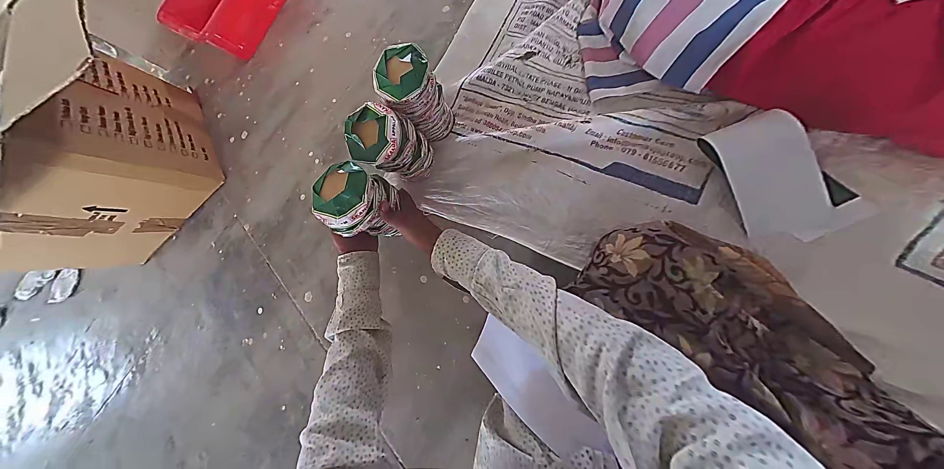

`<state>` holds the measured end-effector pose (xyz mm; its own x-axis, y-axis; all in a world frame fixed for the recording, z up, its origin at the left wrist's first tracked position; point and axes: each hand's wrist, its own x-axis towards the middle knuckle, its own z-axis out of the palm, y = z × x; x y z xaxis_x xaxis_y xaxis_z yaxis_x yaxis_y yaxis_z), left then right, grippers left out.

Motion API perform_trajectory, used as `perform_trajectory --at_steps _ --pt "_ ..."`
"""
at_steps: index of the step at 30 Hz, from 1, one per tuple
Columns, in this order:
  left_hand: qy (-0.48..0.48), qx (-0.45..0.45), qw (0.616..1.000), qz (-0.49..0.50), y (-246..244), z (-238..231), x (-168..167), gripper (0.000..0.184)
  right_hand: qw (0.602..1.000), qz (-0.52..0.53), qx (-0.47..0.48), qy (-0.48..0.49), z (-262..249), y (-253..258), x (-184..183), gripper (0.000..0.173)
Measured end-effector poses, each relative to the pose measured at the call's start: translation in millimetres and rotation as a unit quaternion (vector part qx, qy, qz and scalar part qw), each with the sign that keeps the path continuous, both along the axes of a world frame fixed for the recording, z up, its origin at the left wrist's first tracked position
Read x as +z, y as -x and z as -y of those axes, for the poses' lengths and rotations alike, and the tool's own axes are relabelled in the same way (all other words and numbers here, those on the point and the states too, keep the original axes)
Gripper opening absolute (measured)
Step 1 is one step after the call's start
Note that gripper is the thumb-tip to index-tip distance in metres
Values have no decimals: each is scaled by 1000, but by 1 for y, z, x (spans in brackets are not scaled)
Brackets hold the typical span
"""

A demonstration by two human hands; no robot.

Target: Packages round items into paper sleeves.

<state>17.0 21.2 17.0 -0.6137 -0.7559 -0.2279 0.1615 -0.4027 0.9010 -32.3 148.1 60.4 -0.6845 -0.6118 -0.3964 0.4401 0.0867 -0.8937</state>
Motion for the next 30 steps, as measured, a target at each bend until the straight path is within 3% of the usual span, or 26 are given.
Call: perform_trajectory --at_steps 6,8,15,19,23,25,27,30 --pt "15 47 999 0 -13 -15 -14 62 998 -22 51 -23 4 -5 -26 83" --pt "32 65 997 8 -14 -24 -15 53 996 -20 75 -43 4 -3 -25 87" --pt "-14 67 998 4 -1 -38 2 50 991 -26 109 -74 1 13 -7 84" --pt "-28 77 996 -26 14 -47 7 56 984 -59 138 -93 0 28 6 79" --pt "1 102 995 -21 23 -55 6 53 994 -23 91 -52 -1 28 4 70" --pt "19 84 996 27 18 -53 5 49 996 -12 72 -43 -9 26 8 66" --pt "4 59 994 93 10 -47 6 49 998 -14 38 -40 -19 24 9 49" --pt "25 38 989 144 -3 -29 15 51 992 -54 -57 -94 -34 25 12 36"
